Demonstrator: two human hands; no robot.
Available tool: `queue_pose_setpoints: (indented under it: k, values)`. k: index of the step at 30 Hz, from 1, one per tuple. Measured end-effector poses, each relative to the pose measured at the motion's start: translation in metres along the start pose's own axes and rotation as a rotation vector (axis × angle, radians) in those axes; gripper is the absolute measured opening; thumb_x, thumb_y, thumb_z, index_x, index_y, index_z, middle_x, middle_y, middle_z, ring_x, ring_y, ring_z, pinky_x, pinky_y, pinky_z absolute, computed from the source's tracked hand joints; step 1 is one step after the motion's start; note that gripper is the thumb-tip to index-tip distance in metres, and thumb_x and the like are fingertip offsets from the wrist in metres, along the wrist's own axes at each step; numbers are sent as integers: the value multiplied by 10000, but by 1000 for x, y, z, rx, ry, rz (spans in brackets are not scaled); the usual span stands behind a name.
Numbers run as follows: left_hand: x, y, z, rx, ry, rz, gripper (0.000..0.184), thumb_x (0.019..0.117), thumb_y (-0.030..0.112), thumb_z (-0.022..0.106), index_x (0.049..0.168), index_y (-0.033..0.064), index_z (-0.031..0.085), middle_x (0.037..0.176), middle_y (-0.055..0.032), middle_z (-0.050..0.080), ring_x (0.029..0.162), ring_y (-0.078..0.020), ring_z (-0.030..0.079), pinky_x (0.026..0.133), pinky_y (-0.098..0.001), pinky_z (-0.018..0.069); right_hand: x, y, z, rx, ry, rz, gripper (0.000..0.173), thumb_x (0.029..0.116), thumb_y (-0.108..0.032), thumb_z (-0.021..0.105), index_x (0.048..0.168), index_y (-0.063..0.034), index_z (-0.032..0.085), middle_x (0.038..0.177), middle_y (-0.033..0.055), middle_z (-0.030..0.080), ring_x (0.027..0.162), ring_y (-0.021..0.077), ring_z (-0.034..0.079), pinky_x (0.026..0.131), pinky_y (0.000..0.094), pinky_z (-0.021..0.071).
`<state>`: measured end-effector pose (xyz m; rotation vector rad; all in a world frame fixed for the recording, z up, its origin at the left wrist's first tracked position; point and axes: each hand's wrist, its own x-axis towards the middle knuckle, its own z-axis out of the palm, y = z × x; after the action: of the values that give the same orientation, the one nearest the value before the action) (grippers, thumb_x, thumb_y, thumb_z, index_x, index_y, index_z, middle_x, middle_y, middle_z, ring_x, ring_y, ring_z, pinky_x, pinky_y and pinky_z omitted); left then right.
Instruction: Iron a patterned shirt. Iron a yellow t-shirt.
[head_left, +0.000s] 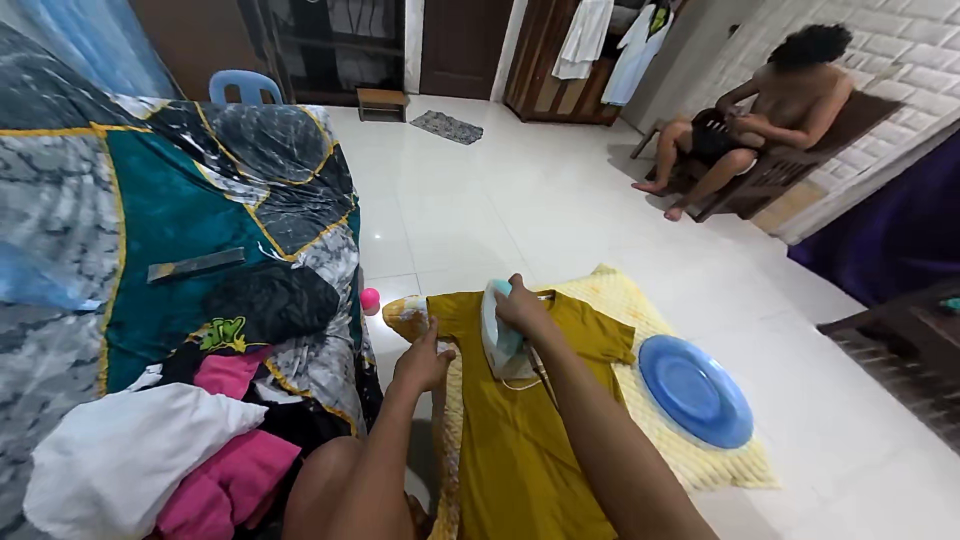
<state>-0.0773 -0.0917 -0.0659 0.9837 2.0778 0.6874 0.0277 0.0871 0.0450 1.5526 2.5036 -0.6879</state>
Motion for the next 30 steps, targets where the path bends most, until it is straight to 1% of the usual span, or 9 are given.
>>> queue_pose_setpoints:
  k: [3,7,12,14,17,18,22,25,30]
  values:
    - [-2,0,0,0,7,-42,916,1009,486,587,1670,194,24,1515,-173,520,1292,-361,605,1053,-601,490,-37,16,11,-24,-55,-60,627,1043,-398,536,1564,-114,332,1204,203,684,1084,357,700,925,567,565]
    - [-4,7,-2,-12,18,-129,992,974,527,624,1662,145,20,1363,-204,627,1212,-375,647,1019,-594,510,-75,34,18,-34,-141,-196,596,981,-279,607,1519,-175,374,1110,165,702,977,329,722,843,558,589]
    - [-3,6,0,1,38,-126,857,978,533,622,1626,108,255,1372,-198,625,1250,-364,627,1046,-592,493,-59,24,12,-73,-231,-343,594,964,-203,604,1520,-178,398,1137,180,695,1001,343,711,852,575,578]
    - [-2,4,2,-34,58,-111,896,967,516,648,1642,128,205,1371,-196,626,1244,-365,629,1046,-590,496,-39,10,10,-110,-246,-374,597,961,-190,603,1525,-173,408,1176,196,688,1044,365,700,876,595,567]
    - [-5,7,4,-26,111,-108,1008,956,478,685,1664,209,19,1303,-207,653,1140,-387,676,968,-596,540,-13,-17,12,-184,-229,-386,580,964,-199,600,1513,-159,416,1163,212,688,1068,390,691,884,615,554]
    - [-8,9,5,10,144,-96,995,958,464,687,1666,230,29,1291,-201,660,1110,-392,686,939,-599,551,-7,-27,14,-198,-221,-373,578,967,-201,599,1511,-159,409,1141,213,692,1059,395,694,875,616,554]
    - [-17,18,10,177,204,-87,644,993,455,608,1583,298,405,1346,-122,665,1125,-352,693,917,-589,557,9,-54,19,-158,-198,-314,603,956,-189,634,1508,-143,398,1107,217,703,1028,395,706,843,610,566]
    - [-22,25,8,224,161,-160,577,1011,502,544,1559,351,442,1265,-119,710,1084,-353,709,886,-600,556,18,-52,25,-74,-178,-305,651,919,-159,672,1502,-132,383,1072,222,701,971,397,712,798,607,576]
    - [-26,23,3,208,203,-191,458,1072,498,386,1509,421,501,1247,-94,725,1089,-340,709,881,-609,546,-8,-20,24,52,-186,-248,629,985,-249,628,1534,-142,341,1067,214,696,920,363,717,800,577,584]
